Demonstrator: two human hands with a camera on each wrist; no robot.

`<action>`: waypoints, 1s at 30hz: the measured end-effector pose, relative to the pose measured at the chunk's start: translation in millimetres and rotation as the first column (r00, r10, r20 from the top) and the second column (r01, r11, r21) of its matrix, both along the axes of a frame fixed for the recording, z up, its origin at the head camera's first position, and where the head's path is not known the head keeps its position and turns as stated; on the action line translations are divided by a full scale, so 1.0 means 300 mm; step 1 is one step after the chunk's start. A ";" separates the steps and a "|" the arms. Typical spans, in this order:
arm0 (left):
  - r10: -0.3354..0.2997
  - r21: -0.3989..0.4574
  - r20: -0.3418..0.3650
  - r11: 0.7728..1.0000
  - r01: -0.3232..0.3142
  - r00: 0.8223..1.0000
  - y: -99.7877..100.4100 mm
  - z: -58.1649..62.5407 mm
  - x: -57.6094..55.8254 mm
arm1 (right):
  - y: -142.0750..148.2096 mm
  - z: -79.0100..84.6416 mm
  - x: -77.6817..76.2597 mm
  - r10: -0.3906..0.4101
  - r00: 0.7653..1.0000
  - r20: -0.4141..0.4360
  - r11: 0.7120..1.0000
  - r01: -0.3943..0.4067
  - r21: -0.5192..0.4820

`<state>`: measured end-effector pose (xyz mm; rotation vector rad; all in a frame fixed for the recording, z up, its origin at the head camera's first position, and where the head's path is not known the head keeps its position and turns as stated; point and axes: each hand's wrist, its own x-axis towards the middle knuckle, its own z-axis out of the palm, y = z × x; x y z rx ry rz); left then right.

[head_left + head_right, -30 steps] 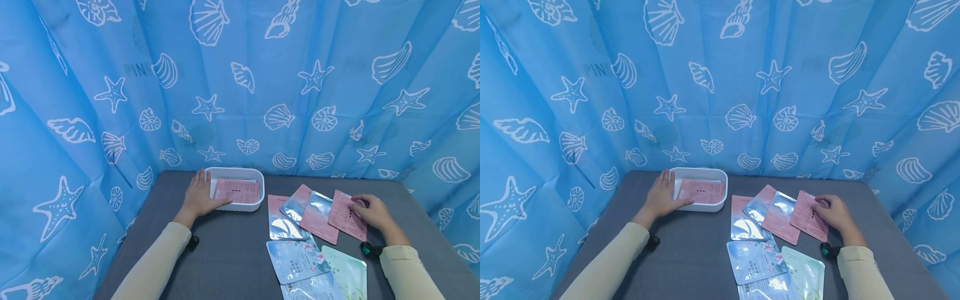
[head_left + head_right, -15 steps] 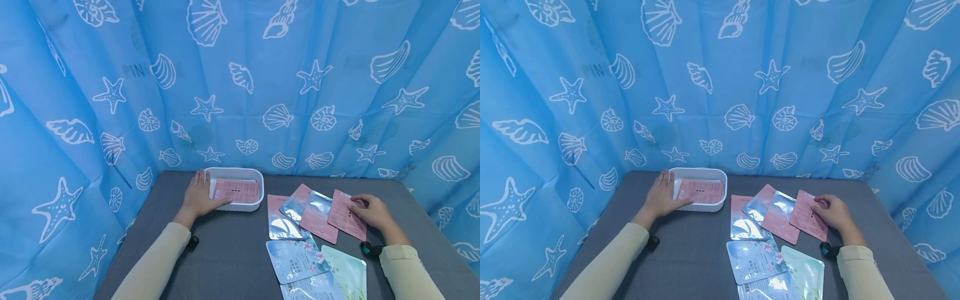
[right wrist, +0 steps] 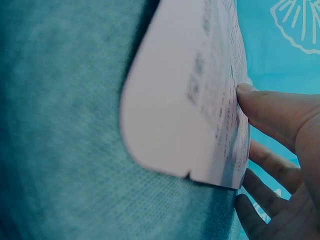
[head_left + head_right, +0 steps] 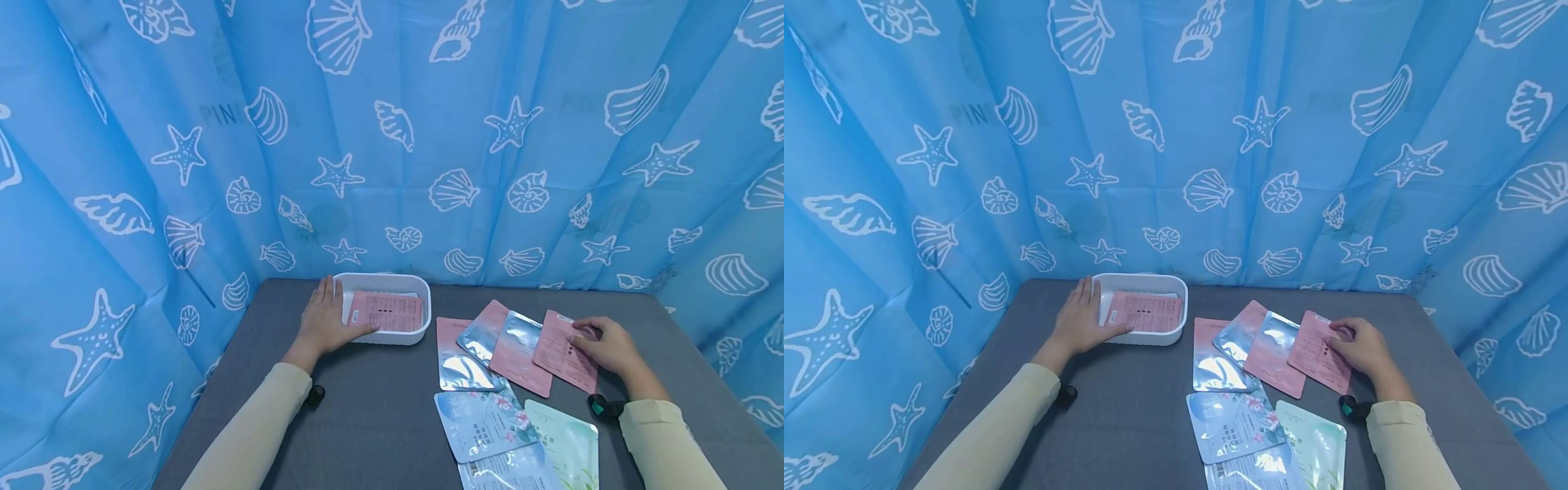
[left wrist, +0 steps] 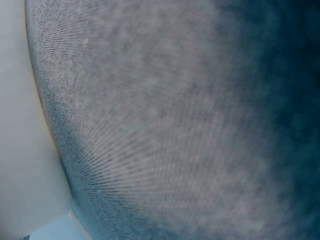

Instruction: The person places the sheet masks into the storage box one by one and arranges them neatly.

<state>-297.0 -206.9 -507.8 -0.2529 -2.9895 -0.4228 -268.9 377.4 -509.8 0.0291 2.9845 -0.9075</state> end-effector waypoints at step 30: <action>-0.005 0.005 -0.003 1.000 0.005 1.000 0.000 0.004 0.003 | 0.002 0.007 0.012 -0.019 1.000 -0.019 1.000 0.019 -0.004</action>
